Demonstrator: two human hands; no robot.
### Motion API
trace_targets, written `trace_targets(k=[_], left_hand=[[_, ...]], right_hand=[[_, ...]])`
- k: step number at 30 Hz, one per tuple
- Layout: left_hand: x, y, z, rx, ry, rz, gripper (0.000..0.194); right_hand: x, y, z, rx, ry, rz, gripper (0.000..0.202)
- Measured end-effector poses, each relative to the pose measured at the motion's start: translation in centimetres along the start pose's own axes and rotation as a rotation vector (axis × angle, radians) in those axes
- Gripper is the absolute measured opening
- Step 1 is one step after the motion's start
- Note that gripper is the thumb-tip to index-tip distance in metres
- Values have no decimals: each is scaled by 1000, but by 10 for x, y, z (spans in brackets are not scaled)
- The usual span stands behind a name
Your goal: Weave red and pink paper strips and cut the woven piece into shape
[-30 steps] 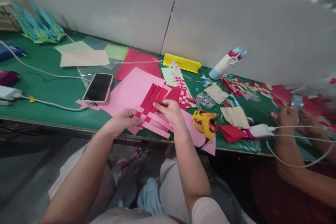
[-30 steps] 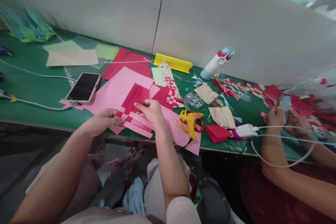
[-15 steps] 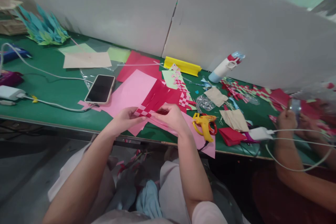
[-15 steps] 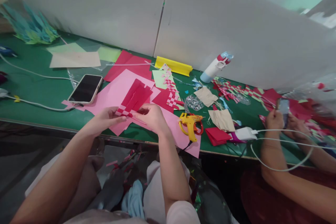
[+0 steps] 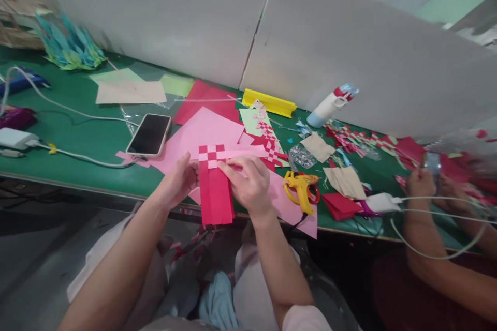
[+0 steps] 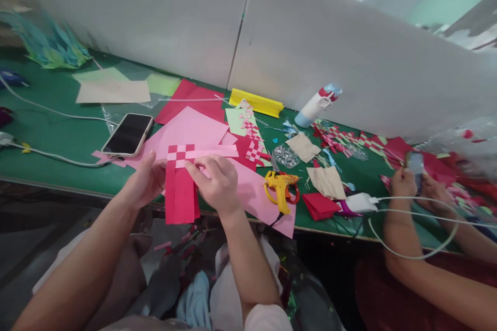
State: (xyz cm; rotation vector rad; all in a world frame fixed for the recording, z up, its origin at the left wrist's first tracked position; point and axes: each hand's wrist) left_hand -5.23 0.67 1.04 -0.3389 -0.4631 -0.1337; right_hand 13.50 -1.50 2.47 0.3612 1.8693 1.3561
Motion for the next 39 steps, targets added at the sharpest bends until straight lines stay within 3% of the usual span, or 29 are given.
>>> trace_targets(k=[5,9,12,18,21,24,30,39], left_hand=[[4,-2,2,11,-58,130,21],[2,3,3,52,-106,226,16],[1,4,6,62,-114,248,18],[1,5,5,30,-168,305,13],[2,5,3,35,-167,273,14],[3,3,2,49,-121,235,18],[1,5,-4,100,47,141,32],[-7,13,-14,178,214,119,38]], right_hand=[[11,-5,1,-96,-73,-81,27],[14,-8,4,15,19,-67,38],[13,-9,5,255,164,-5,34],[23,-20,2,938,537,-251,22],[35,-24,-1,1230,724,-196,33],[44,-24,-4,1426,808,-119,38],[47,-21,-9,1507,883,25,34],[44,-20,-9,1553,860,23,32]])
Point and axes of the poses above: each hand's wrist, its own y-axis towards the middle knuckle, its own x-axis out of the palm, z = x × y, and after that the axes turned 11 degrees about z, right-handed
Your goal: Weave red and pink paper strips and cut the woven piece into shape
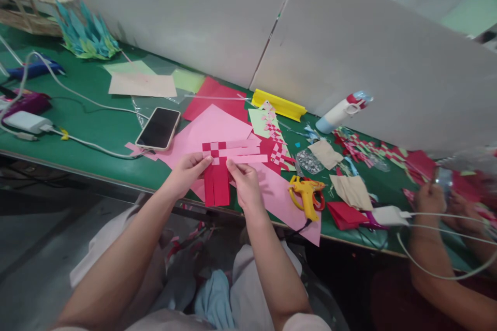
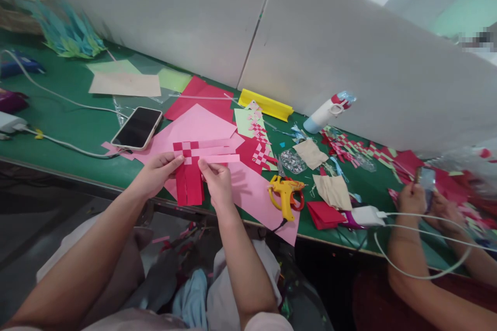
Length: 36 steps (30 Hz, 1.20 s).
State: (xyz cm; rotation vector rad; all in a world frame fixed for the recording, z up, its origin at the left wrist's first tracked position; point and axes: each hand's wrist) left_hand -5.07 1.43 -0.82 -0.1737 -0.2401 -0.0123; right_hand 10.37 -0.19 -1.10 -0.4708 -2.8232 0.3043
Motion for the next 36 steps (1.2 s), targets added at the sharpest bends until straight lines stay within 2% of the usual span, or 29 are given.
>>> trace_targets(k=[9,17,22,29,36], left_hand=[[0,-1,4,48,13,65,33],[1,1,6,-40,-89,163,33],[6,-3,9,-128,-137,128,35],[16,0,4,-114,-127,126,31],[26,1,-2,-127,-126,103,30]], right_hand=[[-2,-1,-4,33,-34,-8,30],[-4,0,1,-25,-95,-109,29],[-8,1,0,-51,-155,-102,35],[-21,-1,-8,-152,-241,-185,35],[-33,-2,-11,-229,-353,-201,40]])
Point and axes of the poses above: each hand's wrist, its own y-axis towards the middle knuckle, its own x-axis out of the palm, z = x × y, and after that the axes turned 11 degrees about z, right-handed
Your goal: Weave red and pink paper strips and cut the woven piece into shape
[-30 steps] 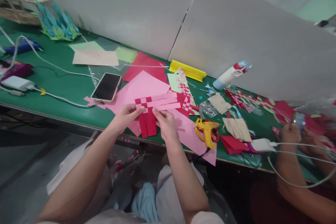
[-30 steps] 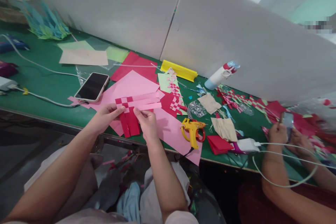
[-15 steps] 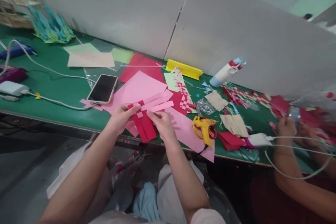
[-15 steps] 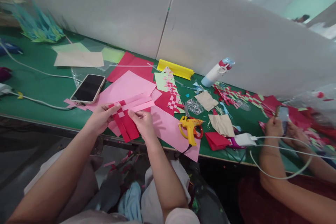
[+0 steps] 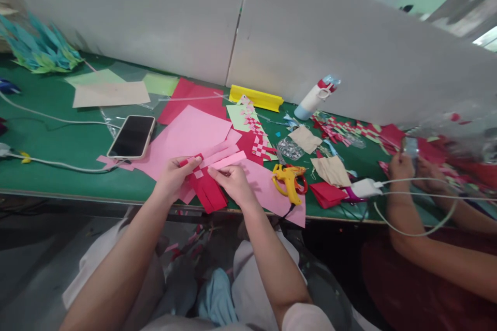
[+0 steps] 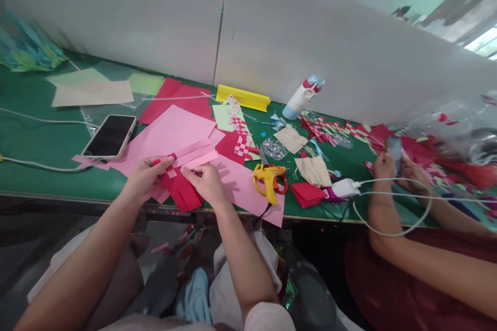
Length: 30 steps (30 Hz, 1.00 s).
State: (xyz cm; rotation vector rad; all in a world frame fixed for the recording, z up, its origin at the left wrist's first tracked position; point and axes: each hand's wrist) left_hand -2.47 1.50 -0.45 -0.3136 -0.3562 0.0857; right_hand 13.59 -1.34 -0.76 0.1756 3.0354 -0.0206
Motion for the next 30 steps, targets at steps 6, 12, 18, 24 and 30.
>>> trace_targets(k=[6,12,18,24,30], left_hand=[[9,0,-1,43,-32,52,27],[10,4,0,33,-50,65,26],[12,8,-7,9,-11,33,25],[19,2,-9,-14,20,14,24],[20,-3,-9,-37,31,-25,27]], right_hand=[[-24,-5,-20,-190,-372,14,32],[-100,-33,-44,-76,-1047,479,24],[-140,-57,-15,76,-1406,637,35],[-142,-52,-6,181,-1450,589,33],[-151,-54,-7,95,-1494,487,20]])
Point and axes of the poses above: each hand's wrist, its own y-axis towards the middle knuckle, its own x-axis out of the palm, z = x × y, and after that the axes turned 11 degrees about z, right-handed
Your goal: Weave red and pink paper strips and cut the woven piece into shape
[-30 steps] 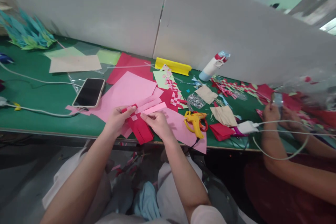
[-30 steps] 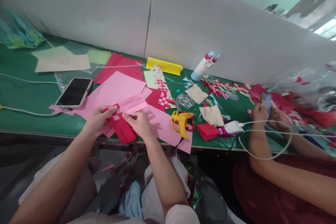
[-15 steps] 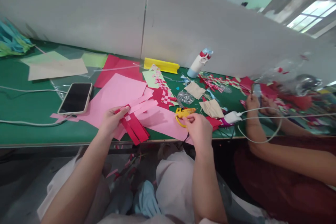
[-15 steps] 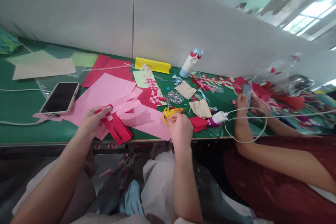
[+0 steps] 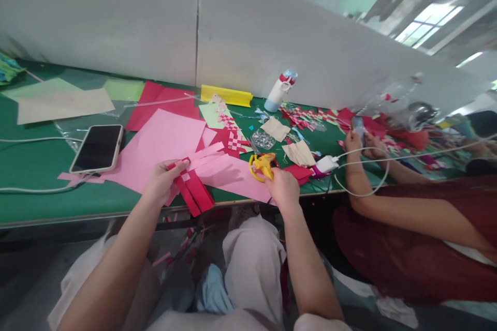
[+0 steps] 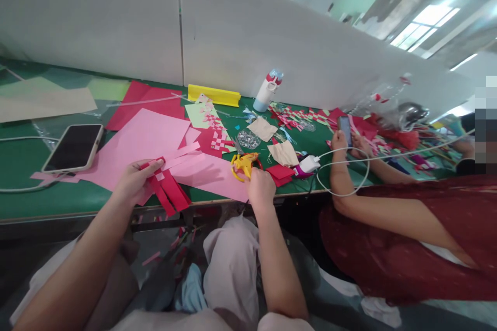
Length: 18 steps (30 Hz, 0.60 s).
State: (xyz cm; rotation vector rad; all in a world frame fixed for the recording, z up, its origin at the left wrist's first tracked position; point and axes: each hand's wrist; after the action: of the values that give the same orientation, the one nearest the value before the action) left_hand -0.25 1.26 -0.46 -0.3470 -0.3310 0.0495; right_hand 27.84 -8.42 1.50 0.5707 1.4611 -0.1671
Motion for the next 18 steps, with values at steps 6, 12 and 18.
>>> trace_targets(k=[6,12,18], left_hand=[[-1,1,-1,6,1,-3,27],[-1,4,-1,24,-4,16,25],[-2,6,-3,-8,-15,6,25]], right_hand=[[-4,12,40,-92,33,160,26],[-1,35,91,44,-14,126,33],[15,38,104,88,-51,82,33]])
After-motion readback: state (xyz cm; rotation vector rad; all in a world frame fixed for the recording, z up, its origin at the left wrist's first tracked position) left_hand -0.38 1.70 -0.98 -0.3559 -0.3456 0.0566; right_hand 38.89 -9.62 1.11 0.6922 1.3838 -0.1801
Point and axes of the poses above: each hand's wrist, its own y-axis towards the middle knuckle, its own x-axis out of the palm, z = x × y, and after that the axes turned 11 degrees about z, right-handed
